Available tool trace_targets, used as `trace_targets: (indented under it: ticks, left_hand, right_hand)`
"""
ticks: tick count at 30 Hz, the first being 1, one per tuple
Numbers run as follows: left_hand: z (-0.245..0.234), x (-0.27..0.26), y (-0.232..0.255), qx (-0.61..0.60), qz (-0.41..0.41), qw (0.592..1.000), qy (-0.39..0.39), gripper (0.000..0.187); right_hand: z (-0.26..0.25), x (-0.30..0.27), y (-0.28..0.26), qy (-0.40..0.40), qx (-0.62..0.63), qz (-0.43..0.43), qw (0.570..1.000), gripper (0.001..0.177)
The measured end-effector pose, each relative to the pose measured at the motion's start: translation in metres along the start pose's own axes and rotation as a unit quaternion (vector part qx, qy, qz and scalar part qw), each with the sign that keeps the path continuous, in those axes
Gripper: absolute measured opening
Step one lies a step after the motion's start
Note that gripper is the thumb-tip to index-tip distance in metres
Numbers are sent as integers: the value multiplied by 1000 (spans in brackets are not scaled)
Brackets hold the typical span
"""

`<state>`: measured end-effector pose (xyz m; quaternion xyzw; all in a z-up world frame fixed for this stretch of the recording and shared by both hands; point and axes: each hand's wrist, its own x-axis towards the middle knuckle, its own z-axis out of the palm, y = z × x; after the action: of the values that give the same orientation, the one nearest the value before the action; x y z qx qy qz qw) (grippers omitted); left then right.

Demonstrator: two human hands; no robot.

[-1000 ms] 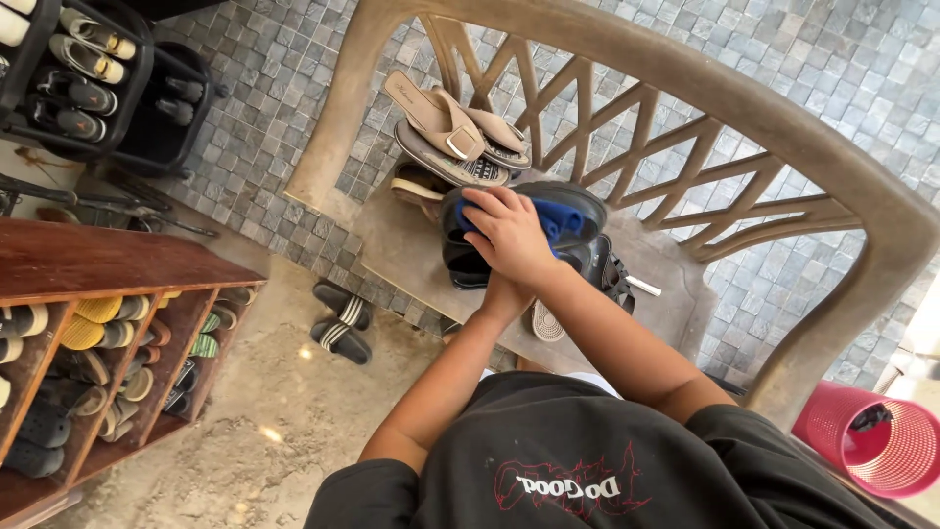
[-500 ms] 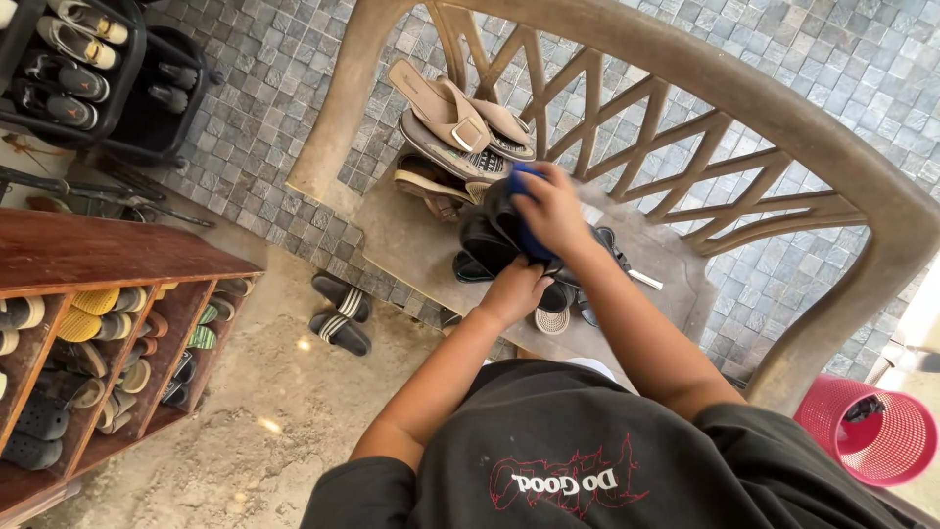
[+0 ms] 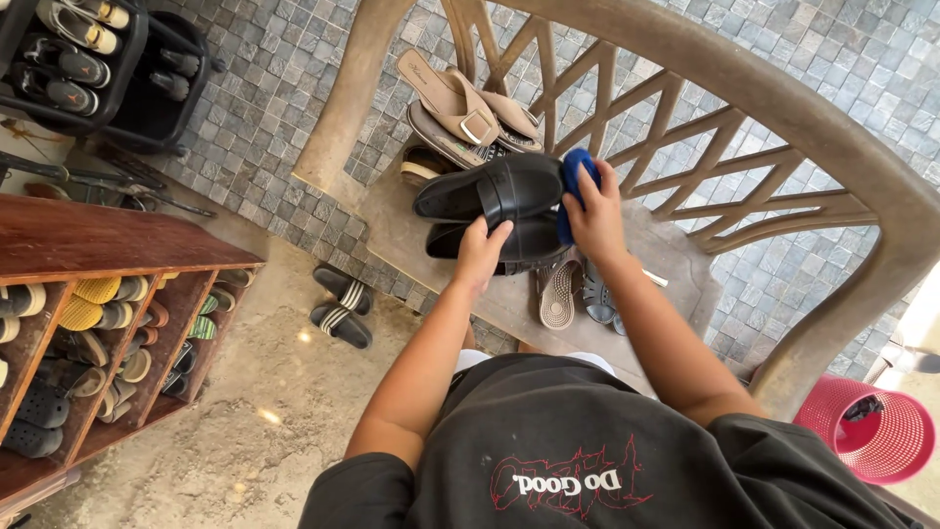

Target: Organizing and cleaning shoes on racks.

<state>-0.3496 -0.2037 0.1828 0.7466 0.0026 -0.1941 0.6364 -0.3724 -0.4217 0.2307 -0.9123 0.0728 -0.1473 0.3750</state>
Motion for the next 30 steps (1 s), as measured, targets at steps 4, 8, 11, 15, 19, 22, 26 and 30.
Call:
trace_targets:
  ticks: [4, 8, 11, 15, 19, 22, 26, 30]
  left_hand:
    - [-1, -2, 13, -398, -102, 908, -86, 39]
    - [5, 2, 21, -577, -143, 797, -103, 53]
    - [-5, 15, 11, -603, -98, 785, -105, 60]
    - [-22, 2, 58, -599, -77, 788, -118, 69]
    - [-14, -2, 52, -585, -97, 797, -110, 76]
    - [1, -1, 37, -584, -113, 796, -110, 77]
    - [8, -9, 37, -576, -69, 809, -97, 71]
    - [7, -8, 22, -580, -52, 807, -96, 65]
  right_hand:
    - [13, 0, -37, 79, -82, -99, 989, 44]
    - [25, -23, -68, 13, -81, -140, 987, 51]
    - [23, -47, -81, -62, 24, -156, 985, 50]
    - [0, -33, -62, -100, 75, -186, 974, 50]
    - [-4, 6, -54, 67, -4, -100, 993, 49]
    - [37, -12, -31, 44, -56, -116, 991, 52]
    - [36, -52, -56, 17, 11, -74, 997, 51]
    - [19, -57, -76, -111, 83, -156, 978, 52]
